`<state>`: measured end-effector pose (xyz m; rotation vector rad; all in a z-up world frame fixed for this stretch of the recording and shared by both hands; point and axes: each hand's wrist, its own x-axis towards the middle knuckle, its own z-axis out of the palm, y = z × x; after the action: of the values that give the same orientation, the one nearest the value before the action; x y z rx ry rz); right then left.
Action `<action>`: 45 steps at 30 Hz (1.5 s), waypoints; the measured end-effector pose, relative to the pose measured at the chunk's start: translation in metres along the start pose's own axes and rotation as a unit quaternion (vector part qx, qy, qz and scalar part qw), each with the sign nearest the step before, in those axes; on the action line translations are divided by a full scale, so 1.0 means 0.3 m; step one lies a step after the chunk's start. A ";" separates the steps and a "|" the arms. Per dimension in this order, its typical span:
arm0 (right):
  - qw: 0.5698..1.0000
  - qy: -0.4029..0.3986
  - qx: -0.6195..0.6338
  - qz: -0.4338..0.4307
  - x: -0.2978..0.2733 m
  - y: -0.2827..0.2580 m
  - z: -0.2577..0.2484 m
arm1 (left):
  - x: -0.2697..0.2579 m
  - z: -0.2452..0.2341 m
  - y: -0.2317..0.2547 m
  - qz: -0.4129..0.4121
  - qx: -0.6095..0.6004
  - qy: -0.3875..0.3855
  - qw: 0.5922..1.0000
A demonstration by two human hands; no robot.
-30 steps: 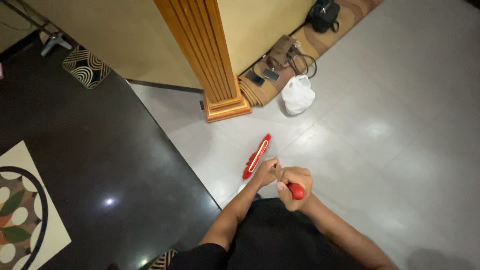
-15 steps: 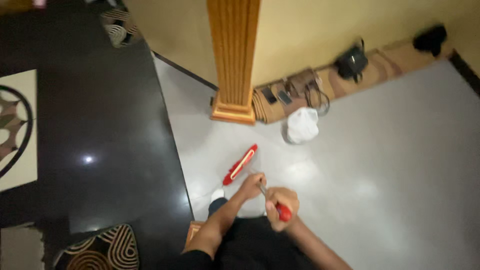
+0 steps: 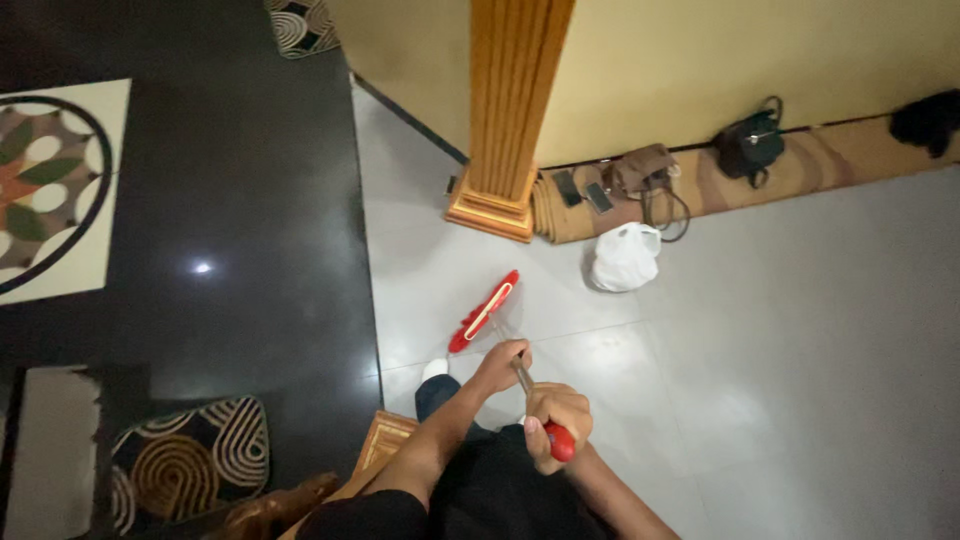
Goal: The person sweeps the floor using a broom, moving the broom head across the tiles in various directions to gather dust and debris.
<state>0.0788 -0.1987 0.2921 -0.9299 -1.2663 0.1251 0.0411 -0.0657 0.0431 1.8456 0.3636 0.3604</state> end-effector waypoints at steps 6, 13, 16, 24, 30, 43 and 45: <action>0.998 0.045 -0.034 0.040 -0.036 -0.012 0.003 | 0.001 0.017 -0.031 -0.024 0.048 -0.044 0.998; 0.993 0.090 -0.072 0.033 -0.040 -0.005 0.050 | 0.015 -0.044 -0.048 0.009 0.063 -0.107 0.992; 0.992 0.080 -0.086 0.041 -0.026 -0.014 0.076 | 0.011 -0.059 -0.047 0.004 0.072 -0.105 0.992; 0.994 0.065 -0.080 0.023 -0.007 -0.028 0.123 | 0.002 -0.126 -0.039 0.027 0.034 -0.165 0.985; 0.993 0.072 -0.087 0.027 -0.004 -0.025 0.113 | 0.013 -0.123 -0.043 0.068 0.042 -0.170 0.982; 0.985 0.113 -0.124 0.028 0.025 -0.007 0.154 | 0.046 -0.142 -0.057 0.027 0.075 -0.191 0.978; 0.983 0.121 -0.133 0.045 0.021 -0.009 0.156 | 0.062 -0.151 -0.066 0.034 0.055 -0.212 0.975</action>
<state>0.0400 -0.1723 0.2986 -1.1937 -1.0297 -0.0880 0.0375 -0.0131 0.0384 1.9868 0.0261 -0.0152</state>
